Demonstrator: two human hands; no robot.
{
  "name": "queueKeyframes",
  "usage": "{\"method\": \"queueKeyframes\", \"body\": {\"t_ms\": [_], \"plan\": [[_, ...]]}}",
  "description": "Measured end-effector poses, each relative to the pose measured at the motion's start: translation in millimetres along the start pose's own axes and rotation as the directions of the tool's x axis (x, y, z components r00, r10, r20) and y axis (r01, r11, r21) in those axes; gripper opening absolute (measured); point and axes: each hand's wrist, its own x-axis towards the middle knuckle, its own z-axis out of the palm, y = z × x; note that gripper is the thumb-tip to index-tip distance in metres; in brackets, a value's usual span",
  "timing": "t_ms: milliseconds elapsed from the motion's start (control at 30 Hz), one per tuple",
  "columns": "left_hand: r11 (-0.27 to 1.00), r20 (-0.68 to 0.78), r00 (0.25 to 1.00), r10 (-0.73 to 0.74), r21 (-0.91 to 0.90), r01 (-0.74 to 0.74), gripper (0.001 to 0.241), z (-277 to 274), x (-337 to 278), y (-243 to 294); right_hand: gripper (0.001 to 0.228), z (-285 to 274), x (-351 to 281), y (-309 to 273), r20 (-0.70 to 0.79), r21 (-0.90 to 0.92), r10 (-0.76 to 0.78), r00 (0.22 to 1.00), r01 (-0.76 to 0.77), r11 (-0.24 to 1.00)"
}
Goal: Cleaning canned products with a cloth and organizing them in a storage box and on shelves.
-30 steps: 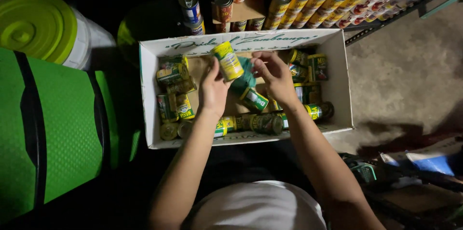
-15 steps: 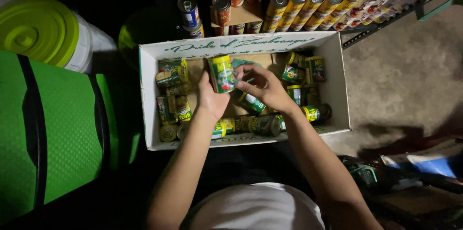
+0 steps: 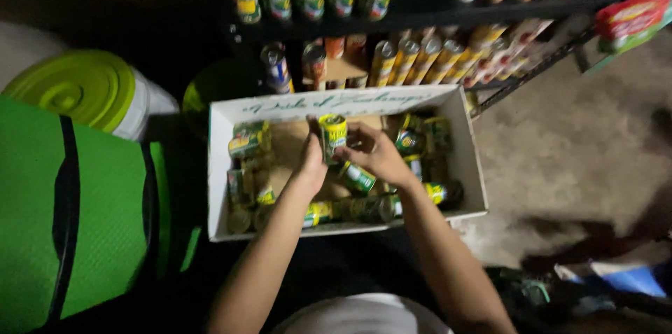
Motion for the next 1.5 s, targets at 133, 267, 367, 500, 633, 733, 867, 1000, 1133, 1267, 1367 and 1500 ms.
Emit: {"method": "queueKeyframes", "body": {"t_ms": [133,267,367,500,633,733,867,1000,1133,1267,1367,1500], "plan": [[0.615,-0.012,0.902,0.433,0.735,-0.285,0.086,159,-103,-89,0.054,-6,-6,-12,-0.174,0.050,0.068,0.983,-0.060,0.997],[0.268,0.220,0.836,0.503,0.880,-0.393,0.056,128,-51,-81,0.052,-19,-10,-46,-0.387,0.073,0.069,0.920,-0.044,0.996],[0.017,0.457,0.737,0.498,0.845,-0.535,0.052,131,-12,-89,0.055,-50,-1,-63,-0.491,0.036,0.022,0.871,-0.005,0.999],[-0.211,0.762,0.538,0.360,0.628,-0.749,0.062,203,-11,-127,0.042,-90,32,-83,-0.593,-0.231,-0.234,0.771,0.115,0.966],[-0.287,0.796,0.530,0.294,0.602,-0.745,0.063,270,-23,-144,0.046,-102,69,-113,-0.596,-0.415,-0.412,0.689,0.176,0.893],[-0.574,0.915,0.283,0.287,0.401,-0.714,0.081,284,-3,-150,0.042,-111,97,-128,-0.607,-0.532,-0.451,0.654,0.087,0.842],[-0.600,0.885,0.315,0.343,0.464,-0.651,0.080,285,25,-146,0.048,-126,123,-126,-0.614,-0.564,-0.346,0.709,-0.088,0.821],[-0.534,0.829,0.445,0.338,0.558,-0.635,0.083,285,30,-140,0.047,-128,133,-121,-0.614,-0.556,-0.314,0.724,-0.114,0.824],[-0.552,0.787,0.522,0.328,0.609,-0.570,0.081,292,-28,-145,0.046,-130,123,-115,-0.592,-0.580,-0.347,0.727,-0.086,0.810],[-0.524,0.859,0.426,0.285,0.512,-0.680,0.050,270,-52,-130,0.046,-105,93,-113,-0.535,-0.646,-0.582,0.613,0.148,0.749],[-0.537,0.881,0.372,0.292,0.473,-0.698,0.034,234,-46,-105,0.027,-90,75,-84,-0.566,-0.609,-0.554,0.610,0.143,0.780],[-0.499,0.773,0.545,0.325,0.630,-0.595,0.031,169,-42,-60,0.028,-75,57,-32,-0.556,-0.513,-0.196,0.808,-0.147,0.846]]}}
